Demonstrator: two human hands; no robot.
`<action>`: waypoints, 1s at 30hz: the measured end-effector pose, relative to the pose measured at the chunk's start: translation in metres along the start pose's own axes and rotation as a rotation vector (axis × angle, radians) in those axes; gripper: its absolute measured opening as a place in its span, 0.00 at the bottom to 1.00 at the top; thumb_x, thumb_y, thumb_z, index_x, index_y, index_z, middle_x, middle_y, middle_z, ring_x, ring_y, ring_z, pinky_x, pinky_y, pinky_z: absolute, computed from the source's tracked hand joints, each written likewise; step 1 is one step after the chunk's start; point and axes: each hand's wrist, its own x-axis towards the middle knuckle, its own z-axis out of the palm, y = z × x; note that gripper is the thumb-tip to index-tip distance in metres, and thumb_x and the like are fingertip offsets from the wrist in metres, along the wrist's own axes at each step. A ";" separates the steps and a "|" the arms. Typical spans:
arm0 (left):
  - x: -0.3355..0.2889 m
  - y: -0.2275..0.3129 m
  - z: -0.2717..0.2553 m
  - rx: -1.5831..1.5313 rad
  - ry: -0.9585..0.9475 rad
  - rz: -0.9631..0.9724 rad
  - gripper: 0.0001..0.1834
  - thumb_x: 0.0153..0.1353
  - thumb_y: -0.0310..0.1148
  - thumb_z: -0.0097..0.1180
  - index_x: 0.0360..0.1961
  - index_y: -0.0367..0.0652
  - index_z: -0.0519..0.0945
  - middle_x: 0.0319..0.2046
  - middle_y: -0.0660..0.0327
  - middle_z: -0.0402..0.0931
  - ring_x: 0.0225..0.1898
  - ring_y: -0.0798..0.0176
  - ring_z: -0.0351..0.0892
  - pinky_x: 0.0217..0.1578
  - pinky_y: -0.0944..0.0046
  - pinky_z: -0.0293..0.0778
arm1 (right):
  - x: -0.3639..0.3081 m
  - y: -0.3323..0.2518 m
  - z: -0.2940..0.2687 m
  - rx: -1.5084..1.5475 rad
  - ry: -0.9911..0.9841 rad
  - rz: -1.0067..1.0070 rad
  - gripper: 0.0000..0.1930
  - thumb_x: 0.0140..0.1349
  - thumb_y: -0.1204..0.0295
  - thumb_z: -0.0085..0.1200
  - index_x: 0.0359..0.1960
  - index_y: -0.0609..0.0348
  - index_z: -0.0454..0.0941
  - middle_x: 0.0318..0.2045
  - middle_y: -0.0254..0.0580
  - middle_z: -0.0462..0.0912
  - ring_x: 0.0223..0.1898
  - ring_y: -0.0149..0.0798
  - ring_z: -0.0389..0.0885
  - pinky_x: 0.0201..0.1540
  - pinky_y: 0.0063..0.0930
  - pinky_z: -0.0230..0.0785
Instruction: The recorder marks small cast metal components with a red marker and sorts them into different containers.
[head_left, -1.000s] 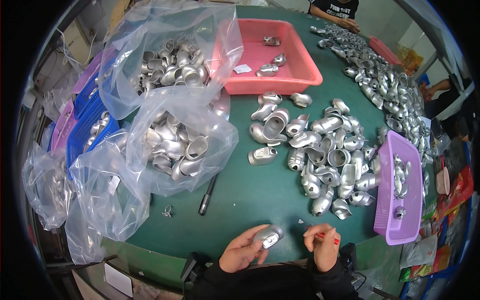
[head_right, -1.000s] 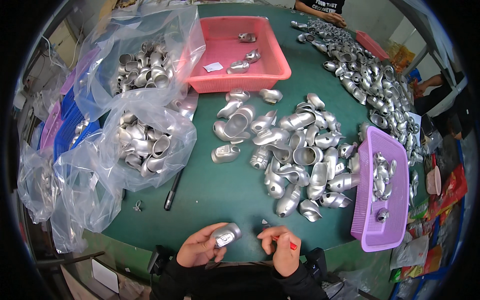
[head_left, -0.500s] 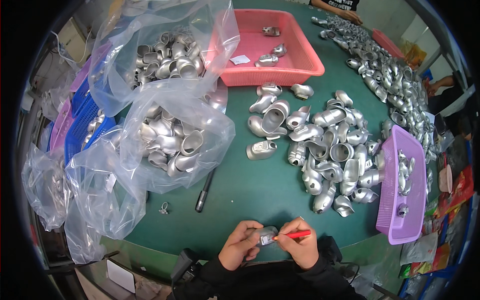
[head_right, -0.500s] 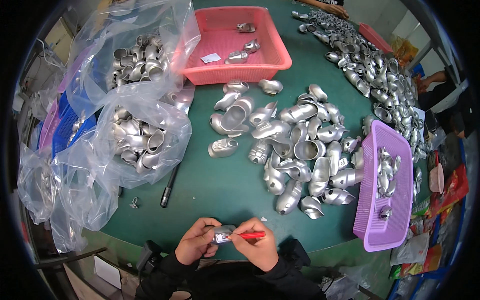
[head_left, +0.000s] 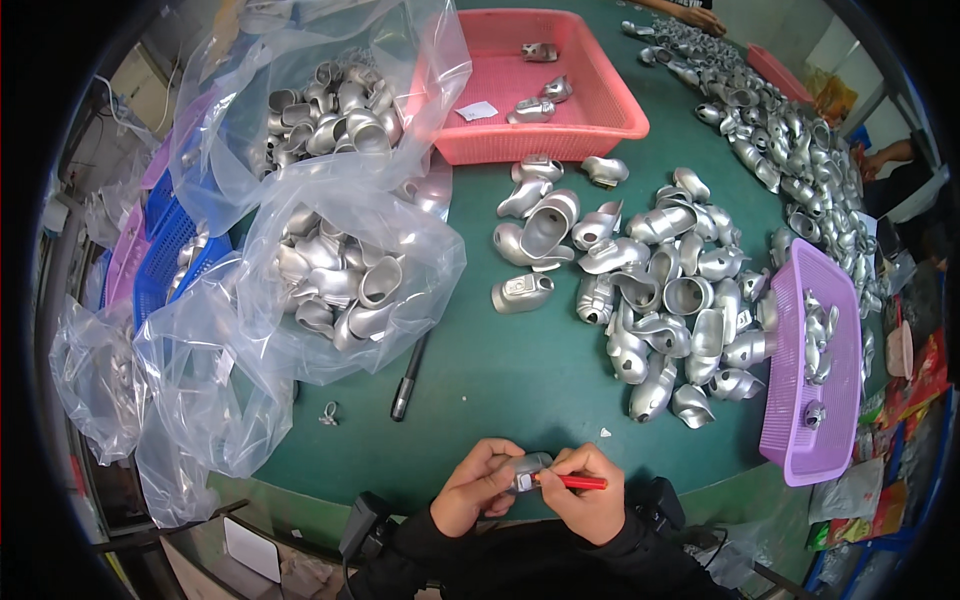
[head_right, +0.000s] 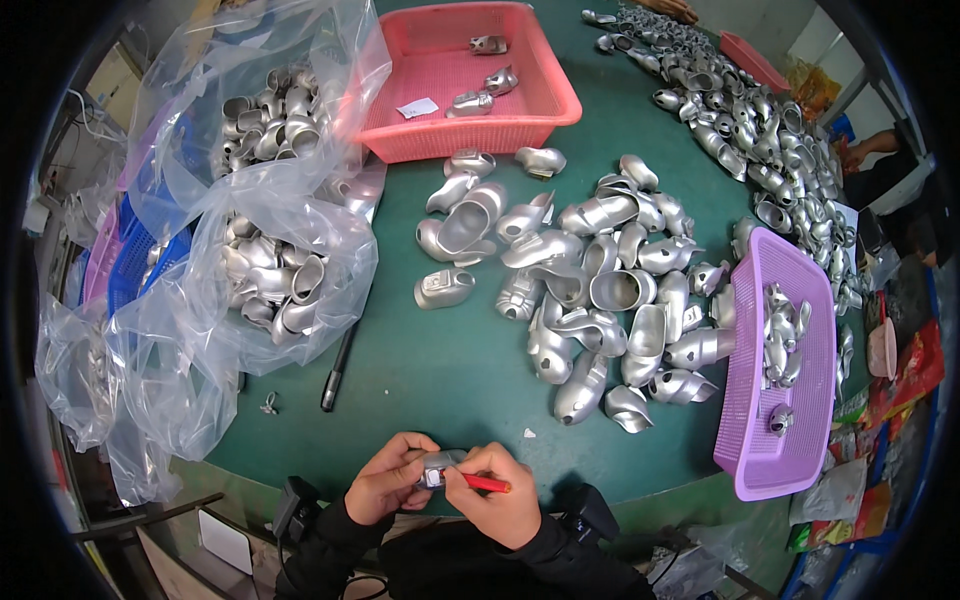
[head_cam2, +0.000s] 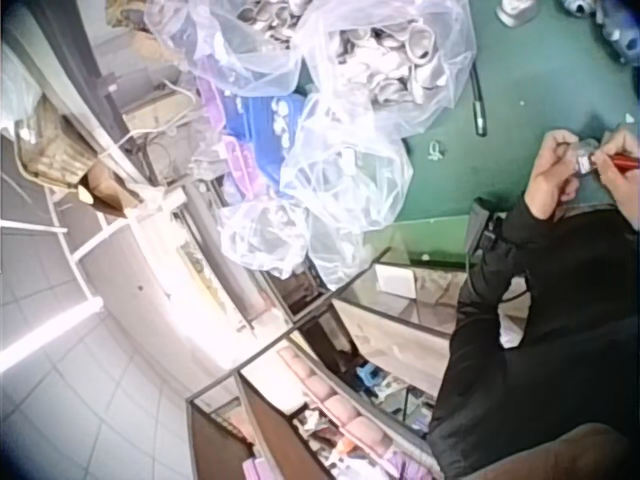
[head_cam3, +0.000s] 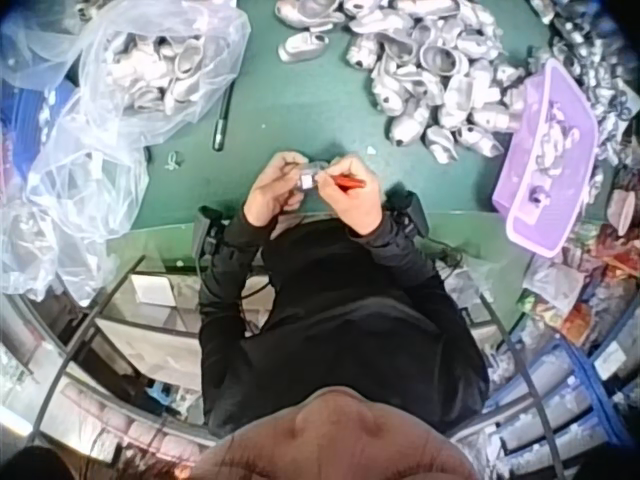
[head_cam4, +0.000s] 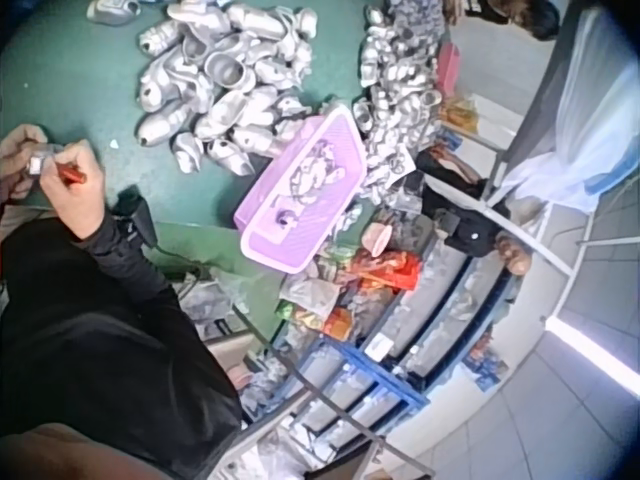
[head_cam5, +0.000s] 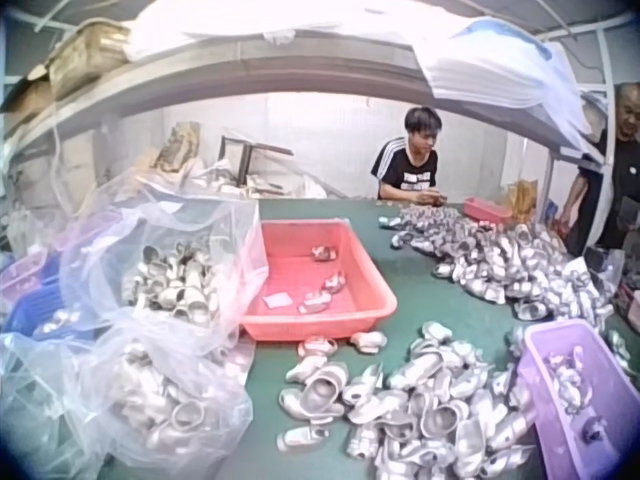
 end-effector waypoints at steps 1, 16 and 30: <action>0.000 0.002 0.000 0.009 0.005 -0.014 0.12 0.56 0.31 0.36 0.41 0.39 0.57 0.27 0.61 0.63 0.17 0.74 0.53 0.17 0.76 0.51 | 0.000 -0.001 0.001 -0.020 0.007 -0.008 0.08 0.45 0.81 0.52 0.20 0.61 0.64 0.15 0.32 0.67 0.17 0.20 0.63 0.19 0.12 0.56; -0.013 -0.004 0.018 0.630 0.051 0.507 0.16 0.47 0.22 0.49 0.39 0.40 0.63 0.29 0.59 0.66 0.26 0.67 0.66 0.25 0.69 0.63 | -0.008 -0.017 -0.021 0.169 -0.127 0.190 0.16 0.54 0.77 0.42 0.45 0.66 0.60 0.33 0.45 0.72 0.35 0.30 0.70 0.33 0.20 0.66; -0.021 -0.013 0.023 0.344 -0.011 0.360 0.35 0.48 0.21 0.48 0.54 0.36 0.43 0.43 0.52 0.59 0.38 0.64 0.68 0.36 0.68 0.69 | -0.010 -0.014 -0.013 0.229 -0.234 -0.034 0.15 0.46 0.88 0.43 0.38 0.65 0.64 0.42 0.52 0.68 0.44 0.37 0.68 0.46 0.25 0.59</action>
